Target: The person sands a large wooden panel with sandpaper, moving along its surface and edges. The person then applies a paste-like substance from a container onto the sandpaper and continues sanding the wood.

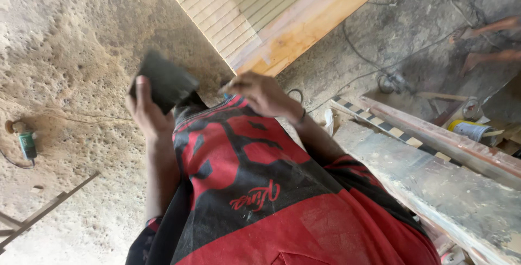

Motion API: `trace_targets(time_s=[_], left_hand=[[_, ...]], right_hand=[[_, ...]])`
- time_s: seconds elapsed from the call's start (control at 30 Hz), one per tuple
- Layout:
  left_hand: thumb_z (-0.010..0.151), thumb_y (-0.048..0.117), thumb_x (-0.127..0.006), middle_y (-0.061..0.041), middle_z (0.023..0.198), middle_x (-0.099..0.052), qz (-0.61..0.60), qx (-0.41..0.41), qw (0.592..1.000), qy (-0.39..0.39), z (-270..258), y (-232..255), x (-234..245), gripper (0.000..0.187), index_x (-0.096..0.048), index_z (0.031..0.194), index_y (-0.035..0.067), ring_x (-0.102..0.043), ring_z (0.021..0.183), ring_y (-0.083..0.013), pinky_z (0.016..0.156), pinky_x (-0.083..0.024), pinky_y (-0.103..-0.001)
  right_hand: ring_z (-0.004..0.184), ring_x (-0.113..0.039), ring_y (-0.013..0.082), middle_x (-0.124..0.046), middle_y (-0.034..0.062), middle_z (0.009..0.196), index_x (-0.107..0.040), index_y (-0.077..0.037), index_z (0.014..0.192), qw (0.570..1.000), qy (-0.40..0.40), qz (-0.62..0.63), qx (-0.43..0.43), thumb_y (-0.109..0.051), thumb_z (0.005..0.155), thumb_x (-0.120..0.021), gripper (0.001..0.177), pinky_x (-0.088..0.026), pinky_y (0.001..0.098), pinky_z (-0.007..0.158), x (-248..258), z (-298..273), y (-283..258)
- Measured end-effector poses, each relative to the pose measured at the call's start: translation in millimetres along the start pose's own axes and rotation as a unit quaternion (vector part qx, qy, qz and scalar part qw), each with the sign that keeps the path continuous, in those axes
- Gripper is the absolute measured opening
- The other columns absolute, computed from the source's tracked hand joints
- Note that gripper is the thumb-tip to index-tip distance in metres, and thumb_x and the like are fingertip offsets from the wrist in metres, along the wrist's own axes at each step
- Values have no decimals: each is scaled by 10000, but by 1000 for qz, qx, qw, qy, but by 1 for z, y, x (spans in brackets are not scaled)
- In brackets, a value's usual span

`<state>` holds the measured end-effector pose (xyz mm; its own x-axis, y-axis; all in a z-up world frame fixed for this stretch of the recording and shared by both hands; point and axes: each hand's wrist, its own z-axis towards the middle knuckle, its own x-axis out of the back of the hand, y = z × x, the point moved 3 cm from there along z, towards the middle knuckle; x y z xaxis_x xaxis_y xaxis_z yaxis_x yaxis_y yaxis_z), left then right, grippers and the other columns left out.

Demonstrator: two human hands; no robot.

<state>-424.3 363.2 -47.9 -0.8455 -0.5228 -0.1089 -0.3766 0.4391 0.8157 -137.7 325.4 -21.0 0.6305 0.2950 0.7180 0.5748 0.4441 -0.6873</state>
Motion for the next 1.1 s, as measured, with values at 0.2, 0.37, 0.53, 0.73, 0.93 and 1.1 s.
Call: trace_targets(time_s=[0.2, 0.37, 0.53, 0.73, 0.93, 1.1], left_hand=[[956, 361, -714, -247, 1326, -588, -96, -58, 992, 56, 10, 1, 57, 558, -479, 1293, -18, -689, 1239, -370, 982, -615, -466], [982, 355, -692, -239, 1339, -584, -92, -72, 990, 73, 3, -12, 86, 573, -454, 1325, -39, -679, 1246, -354, 1008, -594, -454], [978, 377, -691, -228, 1308, -602, -86, -41, 987, 131, -9, -29, 107, 594, -471, 1315, -61, -691, 1220, -337, 992, -603, -425], [968, 381, -713, -233, 1292, -609, -62, -32, 987, 144, -12, -34, 107, 609, -487, 1315, -66, -701, 1199, -343, 973, -612, -423], [978, 394, -694, -214, 1300, -597, -54, -50, 990, 116, -9, -24, 96, 623, -458, 1348, -49, -694, 1208, -327, 973, -611, -412], [978, 389, -698, -226, 1307, -600, -63, -54, 992, 100, -9, -16, 85, 619, -466, 1343, -53, -696, 1197, -328, 979, -656, -408]], right_hand=[[1065, -656, 238, -691, 134, 1206, -731, -164, 1287, 979, 59, -169, -101, -110, 989, -676, 308, -577, 346, 823, -11, -10, 151], [1282, -535, 268, -643, 86, 1312, -717, -189, 1325, 967, 12, -248, -62, -102, 949, -668, 389, -447, 447, 1028, -23, -9, 224], [1363, -476, 282, -578, 93, 1382, -714, -196, 1368, 959, -2, -278, -50, -95, 910, -668, 471, -395, 493, 1099, -45, -11, 251], [1378, -466, 274, -560, 88, 1404, -710, -202, 1375, 956, 7, -289, -49, -104, 921, -683, 465, -384, 503, 1125, -57, -12, 267], [1374, -455, 275, -558, 89, 1417, -706, -203, 1381, 956, -7, -286, -67, -137, 923, -711, 463, -392, 501, 1088, -61, -17, 269], [1388, -456, 286, -574, 94, 1424, -685, -210, 1412, 957, -63, -272, -85, -141, 926, -728, 492, -398, 487, 1106, -57, -19, 274]])
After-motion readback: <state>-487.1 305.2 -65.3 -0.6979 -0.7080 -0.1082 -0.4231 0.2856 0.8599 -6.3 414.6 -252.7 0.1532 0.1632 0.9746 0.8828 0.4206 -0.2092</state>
